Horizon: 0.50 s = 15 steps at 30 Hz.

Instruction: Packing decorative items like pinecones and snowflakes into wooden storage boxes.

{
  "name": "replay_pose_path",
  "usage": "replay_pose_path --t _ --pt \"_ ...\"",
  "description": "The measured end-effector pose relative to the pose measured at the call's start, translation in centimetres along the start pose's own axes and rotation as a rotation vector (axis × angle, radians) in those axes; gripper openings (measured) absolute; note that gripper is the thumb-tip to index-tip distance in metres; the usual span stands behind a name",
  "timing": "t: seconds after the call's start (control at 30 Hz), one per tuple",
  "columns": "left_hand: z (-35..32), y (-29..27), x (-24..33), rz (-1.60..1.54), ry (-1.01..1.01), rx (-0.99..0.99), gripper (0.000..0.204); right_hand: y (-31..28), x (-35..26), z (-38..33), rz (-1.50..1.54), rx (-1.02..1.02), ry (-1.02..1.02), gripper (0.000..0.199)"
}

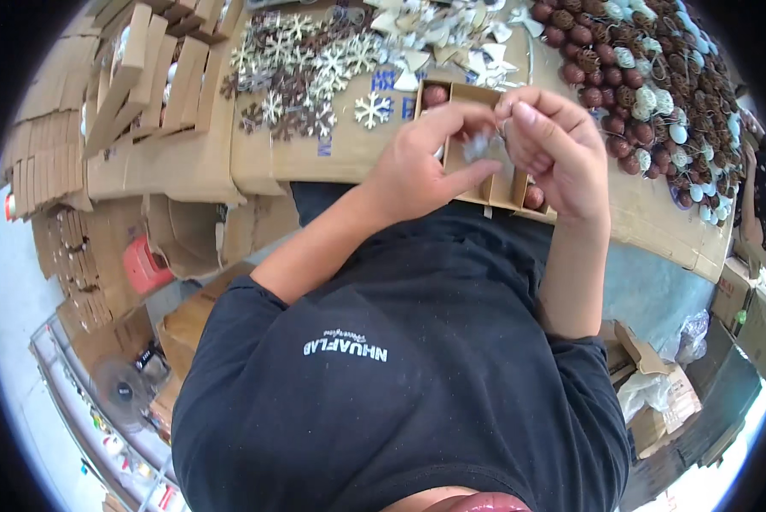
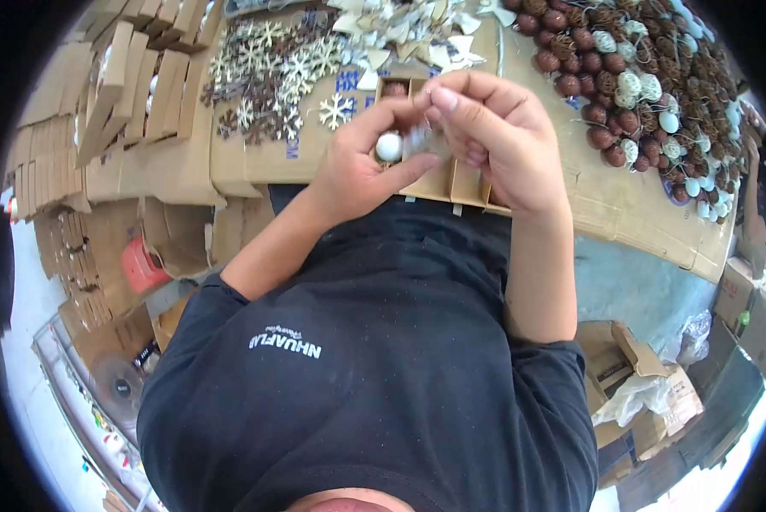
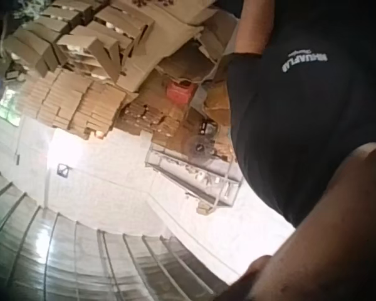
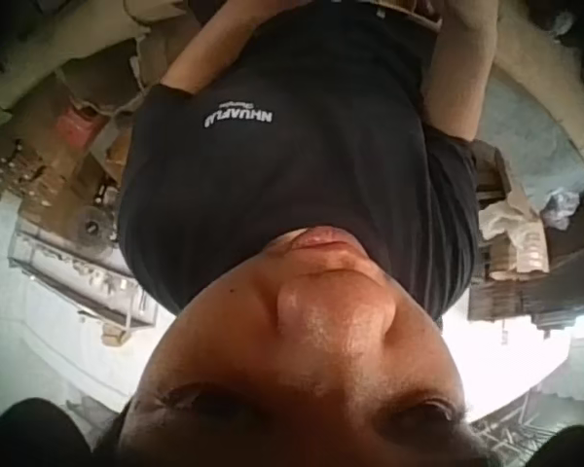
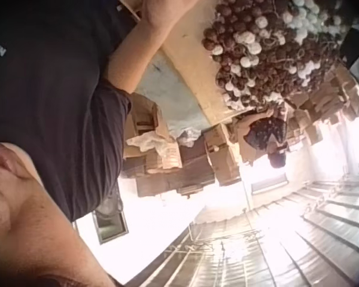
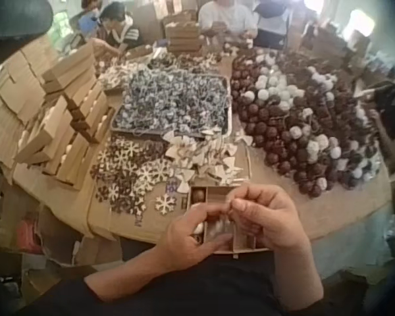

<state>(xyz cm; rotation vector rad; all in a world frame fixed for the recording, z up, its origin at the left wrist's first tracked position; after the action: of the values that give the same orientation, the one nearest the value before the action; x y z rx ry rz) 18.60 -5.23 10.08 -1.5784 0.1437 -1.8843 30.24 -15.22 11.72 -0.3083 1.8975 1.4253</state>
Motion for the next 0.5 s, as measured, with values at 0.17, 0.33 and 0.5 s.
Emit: replay_pose_path --t 0.17,0.33,0.5 --pt "0.2 1.7 -1.4 -0.246 -0.236 -0.224 0.023 -1.1 -0.8 -1.6 0.053 0.033 -0.024 0.018" --pt "0.8 2.7 -2.2 -0.513 -0.447 -0.16 0.012 -0.3 -1.9 -3.9 -0.605 0.138 -0.232 0.006" --pt "0.8 4.9 -4.1 -0.76 -0.617 -0.123 0.01 1.9 -0.2 -6.0 -1.425 0.017 -0.668 0.02"
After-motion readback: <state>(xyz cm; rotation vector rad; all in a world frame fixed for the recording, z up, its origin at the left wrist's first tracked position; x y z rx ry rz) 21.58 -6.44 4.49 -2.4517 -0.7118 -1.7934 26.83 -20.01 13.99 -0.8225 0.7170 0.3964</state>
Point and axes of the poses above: each hand's wrist, its own z-axis towards the middle knuckle, its own y-axis out of the palm, x = y × z, the point moved 6 cm from there along z, towards the middle knuckle, and after that the axes turned 14 degrees about z, right-handed, at the moved point
